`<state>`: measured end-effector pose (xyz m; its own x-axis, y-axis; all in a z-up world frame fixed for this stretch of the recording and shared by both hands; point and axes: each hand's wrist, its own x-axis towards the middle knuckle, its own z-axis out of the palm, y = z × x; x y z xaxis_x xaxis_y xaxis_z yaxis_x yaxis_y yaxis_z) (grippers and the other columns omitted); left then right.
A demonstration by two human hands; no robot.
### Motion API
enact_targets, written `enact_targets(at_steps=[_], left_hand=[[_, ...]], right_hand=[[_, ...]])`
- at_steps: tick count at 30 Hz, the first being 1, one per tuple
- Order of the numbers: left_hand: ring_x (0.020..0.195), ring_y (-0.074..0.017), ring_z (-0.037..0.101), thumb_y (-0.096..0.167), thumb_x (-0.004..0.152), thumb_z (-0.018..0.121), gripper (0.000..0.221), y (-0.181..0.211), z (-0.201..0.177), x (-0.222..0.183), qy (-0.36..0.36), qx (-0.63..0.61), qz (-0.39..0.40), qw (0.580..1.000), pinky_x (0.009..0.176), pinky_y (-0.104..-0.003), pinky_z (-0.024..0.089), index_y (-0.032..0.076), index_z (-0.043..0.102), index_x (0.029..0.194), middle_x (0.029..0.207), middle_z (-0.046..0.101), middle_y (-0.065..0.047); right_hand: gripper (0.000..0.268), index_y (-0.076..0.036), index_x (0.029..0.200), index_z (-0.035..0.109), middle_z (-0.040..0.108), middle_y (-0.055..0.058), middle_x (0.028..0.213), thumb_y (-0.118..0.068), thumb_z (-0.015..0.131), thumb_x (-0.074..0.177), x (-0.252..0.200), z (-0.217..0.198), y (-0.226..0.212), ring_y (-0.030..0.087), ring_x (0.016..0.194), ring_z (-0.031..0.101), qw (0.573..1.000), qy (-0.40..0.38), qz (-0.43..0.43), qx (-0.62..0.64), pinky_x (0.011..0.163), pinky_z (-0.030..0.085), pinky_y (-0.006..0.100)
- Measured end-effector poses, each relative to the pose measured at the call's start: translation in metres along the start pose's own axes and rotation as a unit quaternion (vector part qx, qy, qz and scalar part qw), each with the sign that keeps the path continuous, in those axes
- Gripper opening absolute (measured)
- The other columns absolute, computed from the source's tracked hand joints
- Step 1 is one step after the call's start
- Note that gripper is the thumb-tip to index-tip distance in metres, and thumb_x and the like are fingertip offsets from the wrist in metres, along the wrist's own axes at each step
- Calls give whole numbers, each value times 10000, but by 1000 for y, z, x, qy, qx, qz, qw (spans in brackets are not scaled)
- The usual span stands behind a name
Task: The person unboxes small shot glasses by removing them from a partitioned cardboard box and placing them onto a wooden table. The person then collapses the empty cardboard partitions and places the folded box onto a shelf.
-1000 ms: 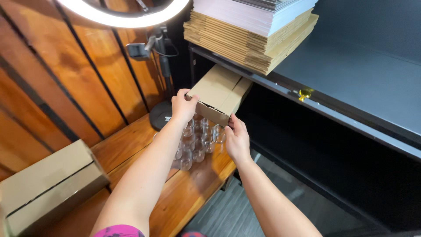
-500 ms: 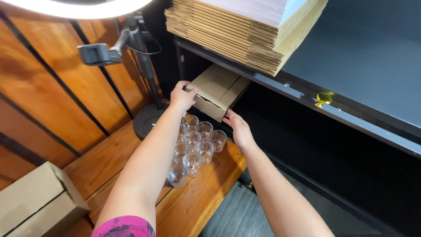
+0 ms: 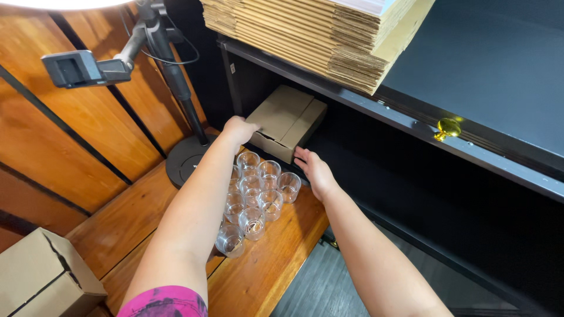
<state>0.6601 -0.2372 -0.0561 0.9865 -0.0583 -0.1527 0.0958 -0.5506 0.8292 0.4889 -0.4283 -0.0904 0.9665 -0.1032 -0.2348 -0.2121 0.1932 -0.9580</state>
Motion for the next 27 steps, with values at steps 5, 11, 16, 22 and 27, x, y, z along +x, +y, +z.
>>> enact_targets(at_steps=[5,11,16,22,27], left_hand=[[1336,-354,586,376,826,821,785,-13,5,11,-4,-1,-5,1000,1082,-462,524,1,551,1461,1399,619,-237],[1341,-344,584,399,826,835,818,-25,6,20,4,-11,1,1000,1087,-456,521,1,538,1477,1407,620,-223],[1344,-297,585,430,829,840,831,-27,1,11,10,-8,-8,1000,1082,-433,527,24,531,1485,1418,623,-174],[1326,-245,611,421,877,823,677,32,-47,-125,62,-65,66,994,1089,-409,524,100,592,1427,1402,651,-126],[1278,-306,648,141,884,789,447,33,-81,-283,118,-309,159,930,1090,-450,526,40,670,1303,1316,689,-193]], right_hand=[[637,-155,1669,263,172,78,1760,-410,218,1088,14,1,13,291,1604,187,999,-34,12,13,1278,-62,547],[642,-184,1678,241,130,37,1767,-446,209,1093,19,0,21,273,1615,142,999,-39,16,16,1287,-55,535],[661,-195,1669,268,128,36,1762,-515,215,1093,21,2,27,268,1612,113,999,-44,22,7,1288,-41,530],[640,-122,1597,434,239,155,1715,-497,258,1110,-33,4,-1,331,1603,108,997,62,-42,1,1298,62,557],[370,-91,1304,722,672,148,1380,-319,514,1098,-95,-6,7,298,1417,536,967,233,-94,36,1197,380,490]])
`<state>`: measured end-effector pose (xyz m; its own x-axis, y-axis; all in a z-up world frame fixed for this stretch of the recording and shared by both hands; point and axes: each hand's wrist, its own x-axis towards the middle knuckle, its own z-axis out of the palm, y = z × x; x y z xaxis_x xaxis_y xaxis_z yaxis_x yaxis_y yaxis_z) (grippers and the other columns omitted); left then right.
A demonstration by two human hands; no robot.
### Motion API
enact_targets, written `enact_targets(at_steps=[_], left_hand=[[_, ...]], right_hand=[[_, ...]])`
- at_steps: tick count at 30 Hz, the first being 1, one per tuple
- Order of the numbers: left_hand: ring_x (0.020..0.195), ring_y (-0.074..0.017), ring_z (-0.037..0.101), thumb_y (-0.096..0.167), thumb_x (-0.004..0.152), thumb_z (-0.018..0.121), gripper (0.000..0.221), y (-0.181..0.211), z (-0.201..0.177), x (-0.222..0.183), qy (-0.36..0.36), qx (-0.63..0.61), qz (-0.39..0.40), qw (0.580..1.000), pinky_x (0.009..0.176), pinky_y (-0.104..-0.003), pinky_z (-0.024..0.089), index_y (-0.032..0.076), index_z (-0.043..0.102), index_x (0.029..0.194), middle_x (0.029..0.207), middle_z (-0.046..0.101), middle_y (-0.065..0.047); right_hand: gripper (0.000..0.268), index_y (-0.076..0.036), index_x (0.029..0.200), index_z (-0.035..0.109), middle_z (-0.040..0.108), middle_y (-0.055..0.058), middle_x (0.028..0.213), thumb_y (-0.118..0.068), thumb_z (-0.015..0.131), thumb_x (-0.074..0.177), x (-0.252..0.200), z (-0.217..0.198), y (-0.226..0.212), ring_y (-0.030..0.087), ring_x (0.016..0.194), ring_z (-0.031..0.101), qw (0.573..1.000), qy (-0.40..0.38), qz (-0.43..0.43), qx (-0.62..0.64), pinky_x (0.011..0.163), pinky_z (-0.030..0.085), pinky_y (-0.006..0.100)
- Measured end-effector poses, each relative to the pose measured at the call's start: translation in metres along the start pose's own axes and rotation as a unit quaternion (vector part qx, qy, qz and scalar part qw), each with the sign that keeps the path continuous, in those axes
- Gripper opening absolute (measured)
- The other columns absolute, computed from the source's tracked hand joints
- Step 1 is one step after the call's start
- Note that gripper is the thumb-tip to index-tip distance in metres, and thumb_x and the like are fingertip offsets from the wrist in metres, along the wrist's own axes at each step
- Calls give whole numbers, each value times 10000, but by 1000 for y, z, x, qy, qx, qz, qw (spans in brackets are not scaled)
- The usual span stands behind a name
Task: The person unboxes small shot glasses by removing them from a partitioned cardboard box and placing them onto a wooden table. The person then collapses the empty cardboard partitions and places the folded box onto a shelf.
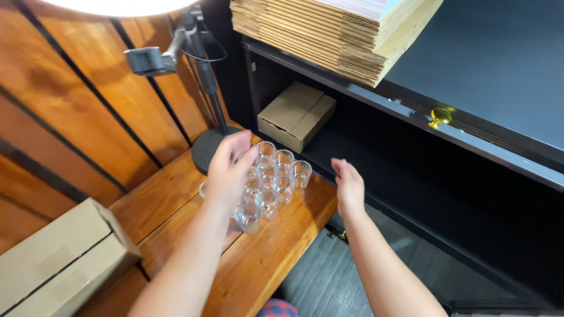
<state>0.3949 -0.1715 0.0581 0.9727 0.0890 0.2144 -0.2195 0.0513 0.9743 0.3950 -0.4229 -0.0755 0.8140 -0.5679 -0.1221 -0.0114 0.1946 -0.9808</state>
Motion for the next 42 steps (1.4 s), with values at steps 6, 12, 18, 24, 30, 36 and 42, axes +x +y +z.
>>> enact_targets(at_steps=[6,12,18,24,30,36,42], left_hand=[[1081,-121,576,83,924,736,284,-95,-55,-85,119,-74,-78,987,957,-276,552,53,697,1204,1138,612,-40],[960,-85,615,49,918,729,203,-139,-68,-135,152,-48,-92,983,902,-241,545,86,718,1117,1052,648,-20],[904,-162,698,60,869,765,149,-188,-68,-156,113,88,25,989,813,-282,573,134,741,997,951,724,-45],[920,-232,692,102,785,794,183,-192,-63,-168,43,238,178,954,807,-324,577,202,712,915,951,666,6],[1012,-245,677,248,745,804,201,-176,-55,-178,-15,396,196,897,882,-392,552,234,701,918,1064,646,18],[1066,-286,676,260,765,786,182,-169,-54,-178,-31,402,165,900,919,-404,547,210,718,926,1111,663,-23],[1109,-344,662,213,757,799,218,-170,-57,-178,1,375,179,909,977,-438,533,161,722,954,1153,637,-79]], right_hand=[[151,-91,1116,771,696,47,968,-112,701,984,-36,-40,81,136,940,612,998,30,-42,-27,919,577,327],[167,-86,1059,802,719,52,941,-26,749,912,-125,-28,68,113,865,678,984,-53,-128,-111,818,590,291],[222,-176,1024,823,742,12,1061,-108,837,814,-199,-9,59,221,997,762,910,-207,-259,-248,820,648,303],[285,-244,1171,755,732,-6,1271,-265,770,887,-195,-21,77,277,1313,620,830,-295,-306,-362,1204,335,526],[297,-228,1239,716,684,-12,1369,-315,694,956,-194,-28,84,254,1387,556,787,-318,-328,-415,1227,283,538],[301,-260,1257,709,677,-31,1383,-341,680,968,-190,-31,90,224,1404,541,787,-317,-331,-413,1237,280,506],[293,-239,1258,712,682,-5,1388,-324,665,981,-200,-36,85,250,1408,535,792,-313,-332,-405,1226,286,524]])
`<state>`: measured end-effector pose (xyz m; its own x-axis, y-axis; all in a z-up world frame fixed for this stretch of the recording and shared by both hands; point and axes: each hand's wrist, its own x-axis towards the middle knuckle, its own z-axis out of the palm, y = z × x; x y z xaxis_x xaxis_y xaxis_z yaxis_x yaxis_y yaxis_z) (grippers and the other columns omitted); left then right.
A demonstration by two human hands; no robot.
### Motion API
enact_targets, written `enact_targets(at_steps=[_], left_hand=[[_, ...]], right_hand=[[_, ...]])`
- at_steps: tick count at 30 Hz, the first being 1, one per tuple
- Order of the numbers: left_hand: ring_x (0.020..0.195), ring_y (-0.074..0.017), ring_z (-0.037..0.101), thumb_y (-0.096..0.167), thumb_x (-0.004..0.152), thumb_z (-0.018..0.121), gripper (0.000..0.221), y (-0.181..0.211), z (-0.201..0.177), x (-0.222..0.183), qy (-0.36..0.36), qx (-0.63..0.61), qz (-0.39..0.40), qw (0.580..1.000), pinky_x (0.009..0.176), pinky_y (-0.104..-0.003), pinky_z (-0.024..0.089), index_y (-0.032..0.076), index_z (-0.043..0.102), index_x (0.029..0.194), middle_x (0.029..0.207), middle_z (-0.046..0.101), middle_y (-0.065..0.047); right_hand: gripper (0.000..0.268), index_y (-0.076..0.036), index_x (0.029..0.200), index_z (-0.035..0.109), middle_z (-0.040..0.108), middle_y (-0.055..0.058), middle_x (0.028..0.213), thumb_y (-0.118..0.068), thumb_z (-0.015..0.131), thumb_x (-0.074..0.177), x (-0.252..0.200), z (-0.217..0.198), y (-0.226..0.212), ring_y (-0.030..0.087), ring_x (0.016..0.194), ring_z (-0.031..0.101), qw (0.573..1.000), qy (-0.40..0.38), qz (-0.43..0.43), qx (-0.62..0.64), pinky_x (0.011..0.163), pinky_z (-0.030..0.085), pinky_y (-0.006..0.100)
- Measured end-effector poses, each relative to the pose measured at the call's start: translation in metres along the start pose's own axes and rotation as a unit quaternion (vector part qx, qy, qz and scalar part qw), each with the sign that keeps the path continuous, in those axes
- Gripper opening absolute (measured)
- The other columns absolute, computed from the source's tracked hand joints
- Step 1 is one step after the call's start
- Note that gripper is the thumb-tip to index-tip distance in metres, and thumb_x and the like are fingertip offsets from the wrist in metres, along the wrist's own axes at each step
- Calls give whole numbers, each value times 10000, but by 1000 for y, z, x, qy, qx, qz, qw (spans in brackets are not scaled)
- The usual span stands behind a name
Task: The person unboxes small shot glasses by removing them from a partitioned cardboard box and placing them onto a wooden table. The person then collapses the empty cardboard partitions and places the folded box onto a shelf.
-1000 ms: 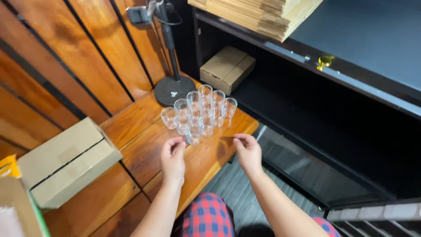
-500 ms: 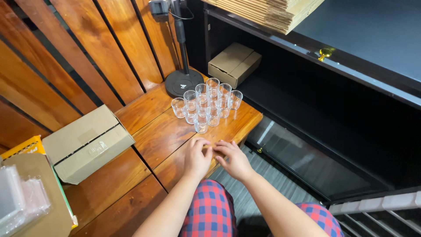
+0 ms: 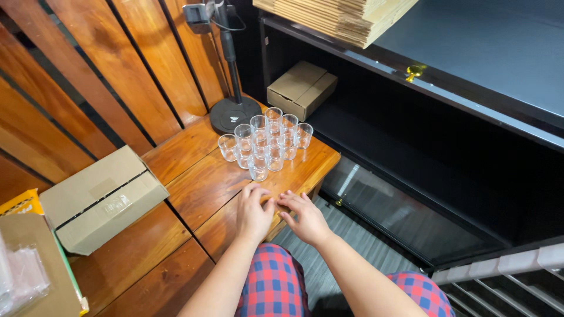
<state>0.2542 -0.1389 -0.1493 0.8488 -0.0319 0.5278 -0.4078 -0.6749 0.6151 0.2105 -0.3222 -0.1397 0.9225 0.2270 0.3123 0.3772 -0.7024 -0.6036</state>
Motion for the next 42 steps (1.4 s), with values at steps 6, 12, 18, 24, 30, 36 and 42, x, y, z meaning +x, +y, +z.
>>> enact_targets(at_steps=[6,12,18,24,30,36,42], left_hand=[[1154,-342,645,214,759,805,242,-6,3,-1,1,-12,-23,1000,1015,-432,513,166,714,979,1206,614,-81],[1140,-344,660,194,762,803,240,-3,3,-1,11,-13,-30,999,1003,-428,524,150,704,976,1176,618,-96],[988,-273,695,74,773,777,150,-10,6,4,77,-99,-47,991,704,-273,640,152,699,874,1009,625,-46],[873,-202,674,45,764,802,169,-18,9,5,118,-164,-87,976,628,-217,641,129,700,870,983,647,-26],[853,-214,706,100,782,810,114,-9,7,2,51,-138,-72,986,698,-268,653,140,726,849,880,676,-30],[849,-206,728,134,796,818,104,-1,1,4,29,-141,-101,984,747,-283,641,161,743,863,838,708,-25],[856,-203,729,141,788,817,106,-3,1,3,19,-125,-92,988,773,-287,630,167,740,857,826,698,-22]], right_hand=[[280,-240,1241,723,694,-18,1370,-314,679,974,-1,1,-1,233,1406,540,1000,11,6,3,1225,291,500],[287,-251,1246,721,692,-25,1376,-311,680,969,-1,0,-1,232,1406,538,1000,9,8,8,1224,290,504],[279,-234,1236,725,703,-10,1359,-316,678,974,-1,-4,-6,239,1400,548,1000,13,4,21,1219,300,507],[274,-243,1232,727,709,-22,1348,-325,677,975,-1,-4,-7,227,1395,554,1000,17,7,15,1221,300,498],[273,-242,1233,722,702,-13,1353,-324,672,978,-1,-4,-6,239,1400,548,1000,11,3,12,1219,299,506],[281,-258,1244,721,696,-31,1365,-335,668,979,0,-1,-3,223,1406,541,1000,10,9,5,1225,292,496],[285,-250,1250,719,696,-17,1366,-325,667,981,0,-2,-4,238,1404,543,1000,7,4,6,1223,294,507]])
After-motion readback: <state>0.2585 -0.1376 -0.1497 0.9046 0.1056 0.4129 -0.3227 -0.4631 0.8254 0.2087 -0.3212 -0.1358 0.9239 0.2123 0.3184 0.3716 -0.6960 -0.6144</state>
